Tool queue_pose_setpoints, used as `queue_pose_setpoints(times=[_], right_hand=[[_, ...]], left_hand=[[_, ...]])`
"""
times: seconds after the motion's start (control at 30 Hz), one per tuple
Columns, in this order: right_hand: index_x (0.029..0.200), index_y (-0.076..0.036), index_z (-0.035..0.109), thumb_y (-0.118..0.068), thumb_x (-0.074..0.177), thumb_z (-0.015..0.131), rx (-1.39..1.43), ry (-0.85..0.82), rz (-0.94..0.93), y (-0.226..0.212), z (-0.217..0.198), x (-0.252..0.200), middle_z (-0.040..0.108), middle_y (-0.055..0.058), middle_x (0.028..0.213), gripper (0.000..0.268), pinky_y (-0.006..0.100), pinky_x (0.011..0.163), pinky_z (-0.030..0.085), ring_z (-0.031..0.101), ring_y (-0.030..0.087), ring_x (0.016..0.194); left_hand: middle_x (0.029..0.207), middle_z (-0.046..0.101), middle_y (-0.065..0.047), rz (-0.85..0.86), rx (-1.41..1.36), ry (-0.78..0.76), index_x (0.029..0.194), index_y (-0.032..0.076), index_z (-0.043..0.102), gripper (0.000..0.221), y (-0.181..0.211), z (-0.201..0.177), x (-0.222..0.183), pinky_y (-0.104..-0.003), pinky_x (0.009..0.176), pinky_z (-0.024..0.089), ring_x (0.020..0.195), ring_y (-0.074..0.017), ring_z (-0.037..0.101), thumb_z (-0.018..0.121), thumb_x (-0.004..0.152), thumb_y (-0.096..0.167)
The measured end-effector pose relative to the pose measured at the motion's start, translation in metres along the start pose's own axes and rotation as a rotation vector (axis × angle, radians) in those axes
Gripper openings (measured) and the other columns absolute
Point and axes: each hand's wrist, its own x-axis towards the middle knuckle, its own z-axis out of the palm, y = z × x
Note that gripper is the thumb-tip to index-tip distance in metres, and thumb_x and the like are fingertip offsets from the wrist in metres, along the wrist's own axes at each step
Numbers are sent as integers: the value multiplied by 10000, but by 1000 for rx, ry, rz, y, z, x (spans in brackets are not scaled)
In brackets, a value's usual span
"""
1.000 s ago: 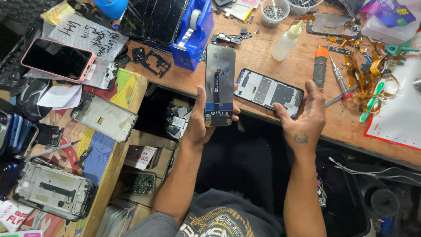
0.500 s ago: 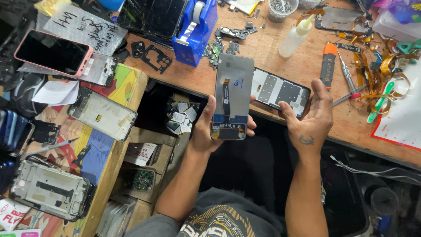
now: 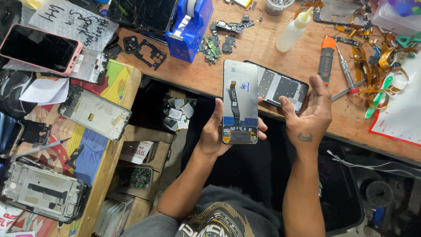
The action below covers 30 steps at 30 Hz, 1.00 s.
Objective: The person compares a smartphone screen assembly to the phone body, then uses a metal spudger to pry and remove internal components from the phone chassis. They continue using a screwdriver to unscrew and detach parts inside the device.
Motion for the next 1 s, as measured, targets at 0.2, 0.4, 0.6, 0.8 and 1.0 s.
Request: queue_pose_setpoints(times=[0.2,0.4,0.6,0.8,1.0], right_hand=[[1553,85,374,40,964,813,6,3,-16,1,0,0,449,261,1602,737,437,1354,319,420,340,1569],[1551,83,373,49,961,806,15,8,-1,2,-1,0,448,246,1597,733,438,1355,303,416,333,1565],[1550,85,370,53,961,799,31,7,3,2,0,0,445,252,1597,729,444,1350,309,415,332,1562],[1541,98,368,50,968,794,26,5,5,2,-1,0,440,260,1596,716,444,1353,308,418,338,1555],[1534,101,366,46,970,792,51,-3,4,1,0,1,436,262,1591,709,438,1348,325,424,335,1549]], left_hand=[[1493,521,-200,5,5,33,1554,-74,349,886,-3,1,3,-550,915,598,1095,-367,685,345,1050,655],[1497,532,-218,7,-8,13,1569,-88,357,889,-6,-2,5,-547,930,594,1106,-380,690,344,1072,650],[1491,553,-186,-4,-17,35,1559,-71,351,891,-9,-3,9,-543,917,600,1089,-375,698,336,1041,654],[1220,648,-303,-22,13,-40,1589,-96,385,925,-9,-5,8,-505,953,595,1041,-404,727,304,1105,689],[1339,621,-282,-6,22,-24,1573,-97,381,913,-10,-2,10,-509,939,602,1044,-389,720,298,1092,675]])
